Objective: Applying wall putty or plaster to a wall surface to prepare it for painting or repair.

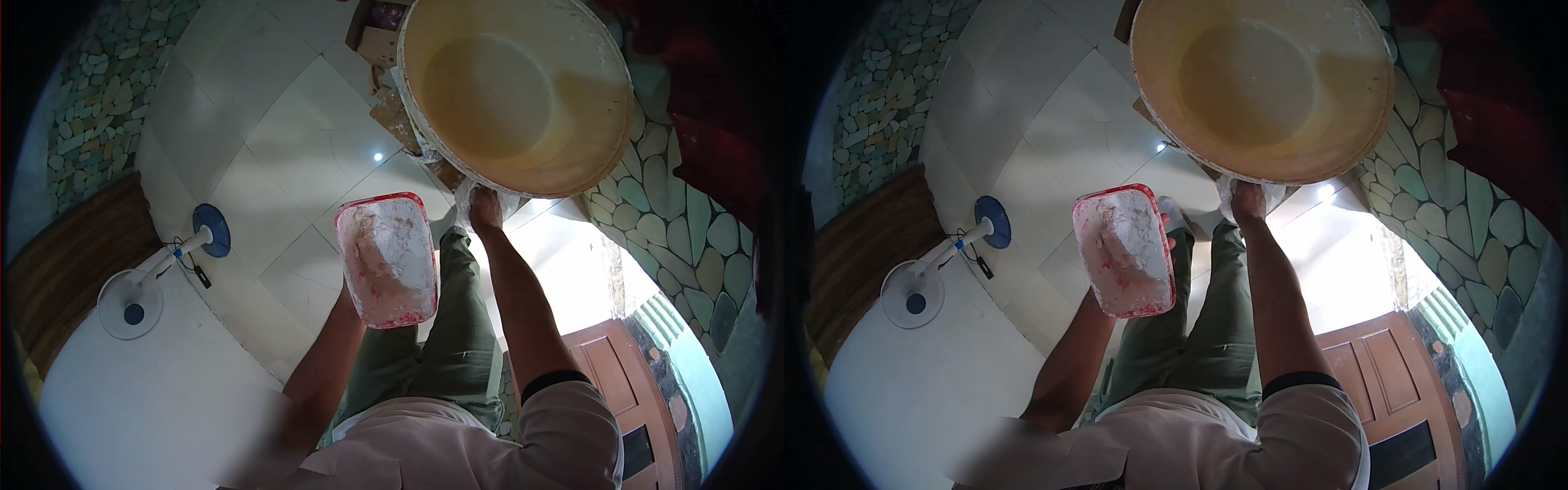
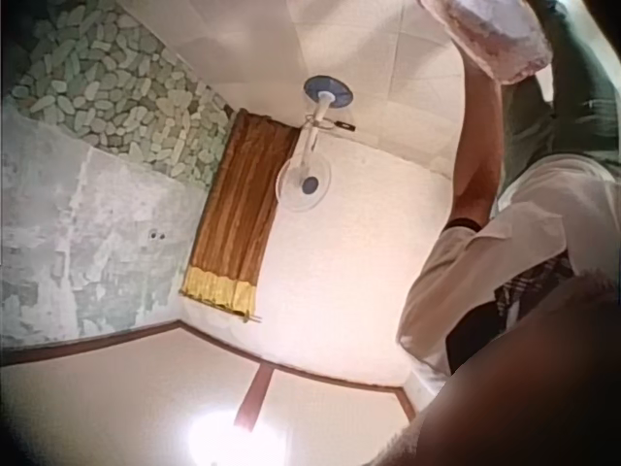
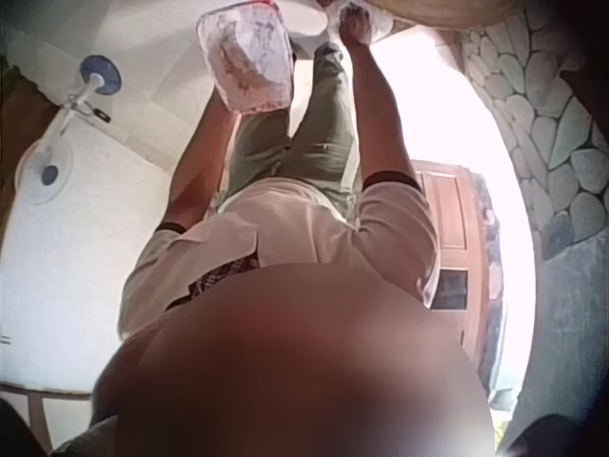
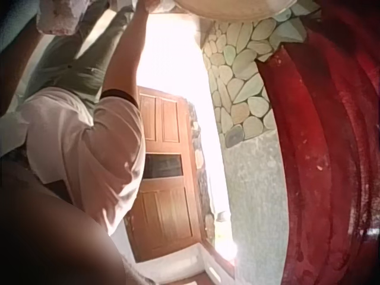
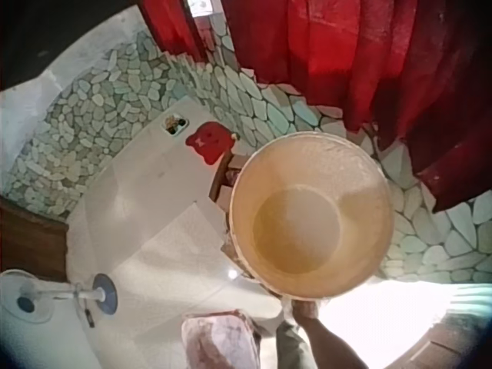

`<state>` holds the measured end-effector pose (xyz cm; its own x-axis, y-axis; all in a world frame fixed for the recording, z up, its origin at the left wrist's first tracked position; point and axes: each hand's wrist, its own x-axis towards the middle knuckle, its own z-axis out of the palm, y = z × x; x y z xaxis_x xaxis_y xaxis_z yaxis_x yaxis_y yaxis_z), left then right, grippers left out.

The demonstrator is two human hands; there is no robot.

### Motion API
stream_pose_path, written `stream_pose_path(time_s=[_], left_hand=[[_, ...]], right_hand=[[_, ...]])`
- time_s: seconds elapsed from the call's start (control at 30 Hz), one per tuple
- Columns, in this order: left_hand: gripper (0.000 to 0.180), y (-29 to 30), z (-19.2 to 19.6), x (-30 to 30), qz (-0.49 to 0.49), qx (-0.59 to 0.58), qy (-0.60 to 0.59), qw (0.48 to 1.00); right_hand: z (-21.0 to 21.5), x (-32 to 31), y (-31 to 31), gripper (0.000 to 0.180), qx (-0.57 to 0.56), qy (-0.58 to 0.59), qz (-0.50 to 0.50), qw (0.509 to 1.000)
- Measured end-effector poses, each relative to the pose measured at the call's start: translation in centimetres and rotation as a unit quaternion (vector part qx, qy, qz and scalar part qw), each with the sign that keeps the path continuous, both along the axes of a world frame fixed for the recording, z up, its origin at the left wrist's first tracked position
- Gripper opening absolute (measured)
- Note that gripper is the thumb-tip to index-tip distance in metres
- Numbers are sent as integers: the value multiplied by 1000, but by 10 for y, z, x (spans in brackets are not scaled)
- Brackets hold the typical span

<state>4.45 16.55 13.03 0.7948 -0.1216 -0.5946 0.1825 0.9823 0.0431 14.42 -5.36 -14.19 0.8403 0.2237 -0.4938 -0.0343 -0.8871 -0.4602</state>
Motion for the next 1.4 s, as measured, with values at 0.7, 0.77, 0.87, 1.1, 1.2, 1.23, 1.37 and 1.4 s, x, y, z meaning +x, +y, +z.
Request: stream_pose_path(time_s=[0.7,0.77,0.87,1.1,1.2,1.23,1.37,1.4], left_hand=[[65,-2,-73,-33,10,7,14,1000],[65,-1,-82,-36,15,2,14,1000],[65,-9,-96,-32,18,-16,5,1000],[74,-42,-124,-15,-50,-75,29,995],[77,-55,-147,-19,-56,-75,58,994],[77,-55,-151,-21,-59,-80,75,992],[73,-75,-132,-5,-42,-159,35,986],[73,-78,-127,0,-42,-160,34,986]], right_hand=[[9,-5,-1,21,9,-50,-46,998],[22,-4,4,23,23,-68,-34,997],[49,4,-1,24,12,-50,-39,998],[174,18,-14,22,41,41,-101,993],[237,17,-12,22,239,189,-196,932],[258,14,-5,24,288,213,-210,910],[319,10,10,21,190,117,-28,974],[320,5,10,19,195,74,5,978]])
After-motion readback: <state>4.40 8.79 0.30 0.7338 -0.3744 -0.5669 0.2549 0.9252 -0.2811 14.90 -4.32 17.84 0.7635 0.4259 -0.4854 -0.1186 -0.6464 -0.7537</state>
